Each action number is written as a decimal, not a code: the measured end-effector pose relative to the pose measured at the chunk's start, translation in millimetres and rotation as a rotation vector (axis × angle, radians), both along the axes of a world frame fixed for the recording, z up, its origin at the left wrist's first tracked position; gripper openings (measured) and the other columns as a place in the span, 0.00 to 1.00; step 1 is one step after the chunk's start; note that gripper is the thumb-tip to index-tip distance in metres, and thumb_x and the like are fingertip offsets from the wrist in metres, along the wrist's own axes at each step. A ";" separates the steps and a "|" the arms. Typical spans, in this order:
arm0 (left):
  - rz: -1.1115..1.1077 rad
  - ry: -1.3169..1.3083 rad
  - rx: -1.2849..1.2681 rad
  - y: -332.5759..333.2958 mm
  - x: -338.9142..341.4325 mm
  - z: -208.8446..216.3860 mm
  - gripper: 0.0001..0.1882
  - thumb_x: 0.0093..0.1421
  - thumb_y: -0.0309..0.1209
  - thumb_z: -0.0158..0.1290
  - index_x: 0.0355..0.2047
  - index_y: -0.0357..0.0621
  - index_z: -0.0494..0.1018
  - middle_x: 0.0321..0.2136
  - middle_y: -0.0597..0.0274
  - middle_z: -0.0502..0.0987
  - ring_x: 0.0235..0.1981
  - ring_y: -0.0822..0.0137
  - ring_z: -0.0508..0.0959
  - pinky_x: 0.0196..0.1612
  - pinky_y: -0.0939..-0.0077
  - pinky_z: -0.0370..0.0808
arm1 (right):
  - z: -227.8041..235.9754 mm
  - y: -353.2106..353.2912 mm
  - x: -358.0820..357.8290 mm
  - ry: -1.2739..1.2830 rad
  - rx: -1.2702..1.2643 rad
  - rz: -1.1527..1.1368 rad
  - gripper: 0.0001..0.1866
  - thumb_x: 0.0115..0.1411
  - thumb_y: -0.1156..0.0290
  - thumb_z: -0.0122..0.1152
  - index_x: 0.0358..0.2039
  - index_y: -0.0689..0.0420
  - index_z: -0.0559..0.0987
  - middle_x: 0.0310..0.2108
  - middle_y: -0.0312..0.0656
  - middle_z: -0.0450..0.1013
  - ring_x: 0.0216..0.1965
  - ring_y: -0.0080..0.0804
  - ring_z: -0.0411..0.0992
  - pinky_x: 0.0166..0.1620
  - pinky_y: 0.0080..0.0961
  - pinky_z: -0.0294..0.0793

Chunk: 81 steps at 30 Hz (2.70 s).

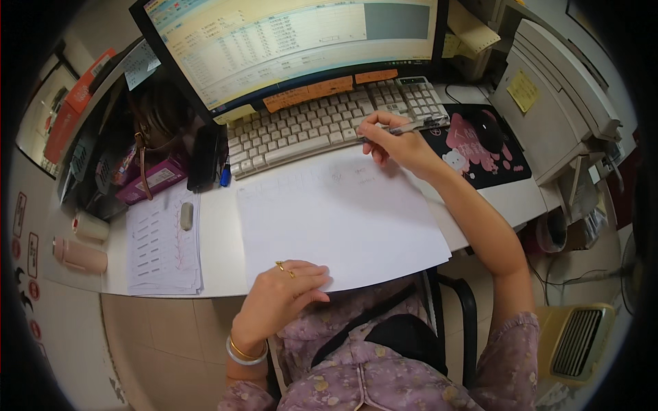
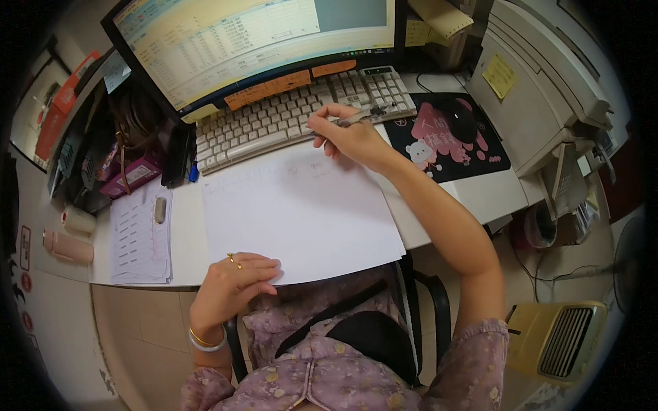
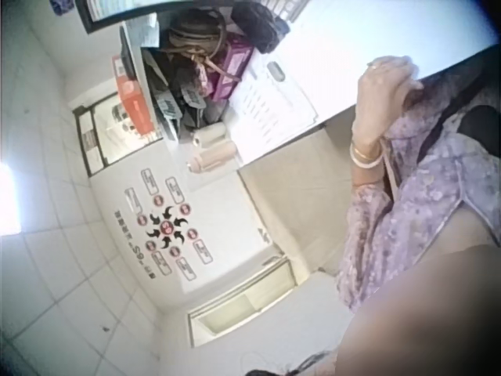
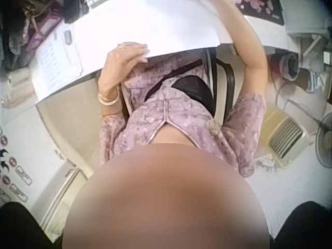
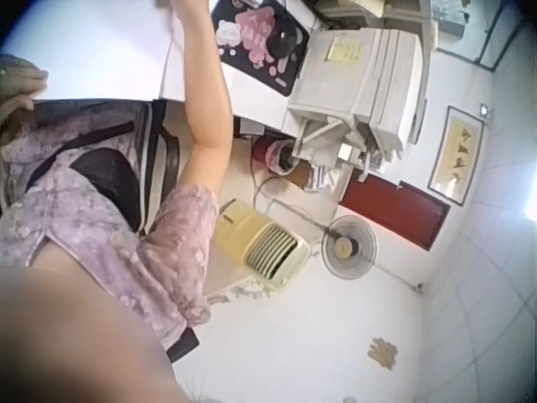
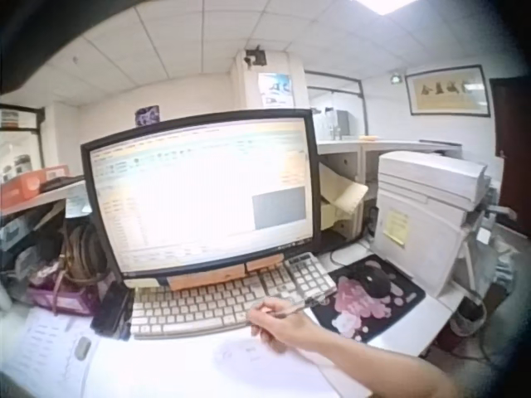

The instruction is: Reviewing and checking physical documents against a spreadsheet on a computer screen and marking them.

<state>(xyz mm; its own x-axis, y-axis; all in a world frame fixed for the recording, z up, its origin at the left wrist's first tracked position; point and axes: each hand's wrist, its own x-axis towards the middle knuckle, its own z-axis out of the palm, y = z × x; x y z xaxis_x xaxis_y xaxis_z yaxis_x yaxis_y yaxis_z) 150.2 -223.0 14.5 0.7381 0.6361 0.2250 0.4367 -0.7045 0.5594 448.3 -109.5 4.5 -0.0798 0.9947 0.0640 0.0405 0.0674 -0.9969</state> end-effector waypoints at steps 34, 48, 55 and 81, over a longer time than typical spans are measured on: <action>0.908 -0.707 0.994 -8.5 -163.3 17.7 0.08 0.62 0.18 0.51 0.42 0.28 0.73 0.43 0.39 0.78 0.41 0.56 0.81 0.41 0.69 0.81 | 5.8 -12.0 19.4 -0.492 0.009 0.341 0.09 0.63 0.68 0.61 0.33 0.61 0.72 0.26 0.33 0.71 0.29 0.18 0.70 0.35 0.17 0.71; 1.185 -0.522 0.682 -51.0 -273.5 -69.6 0.21 0.56 0.06 0.41 0.45 0.31 0.77 0.57 0.54 0.70 0.54 0.63 0.73 0.56 0.73 0.71 | 8.2 -8.8 8.5 -0.512 0.047 0.338 0.11 0.60 0.65 0.64 0.35 0.60 0.76 0.25 0.34 0.73 0.29 0.18 0.70 0.35 0.18 0.69; 1.306 -0.575 0.443 -50.0 -273.0 -85.2 0.18 0.55 0.08 0.43 0.41 0.31 0.77 0.60 0.50 0.66 0.58 0.58 0.71 0.60 0.70 0.69 | 9.2 -17.4 17.7 -0.599 0.004 0.278 0.09 0.59 0.68 0.63 0.34 0.60 0.75 0.23 0.33 0.72 0.28 0.18 0.70 0.34 0.16 0.68; 1.270 0.277 0.179 -28.8 -278.9 -57.4 0.28 0.66 0.21 0.43 0.66 0.54 0.61 0.66 0.41 0.55 0.68 0.46 0.54 0.67 0.56 0.54 | 6.6 -12.5 16.3 -0.601 0.070 0.330 0.12 0.60 0.64 0.65 0.35 0.60 0.76 0.26 0.35 0.73 0.30 0.20 0.69 0.37 0.20 0.68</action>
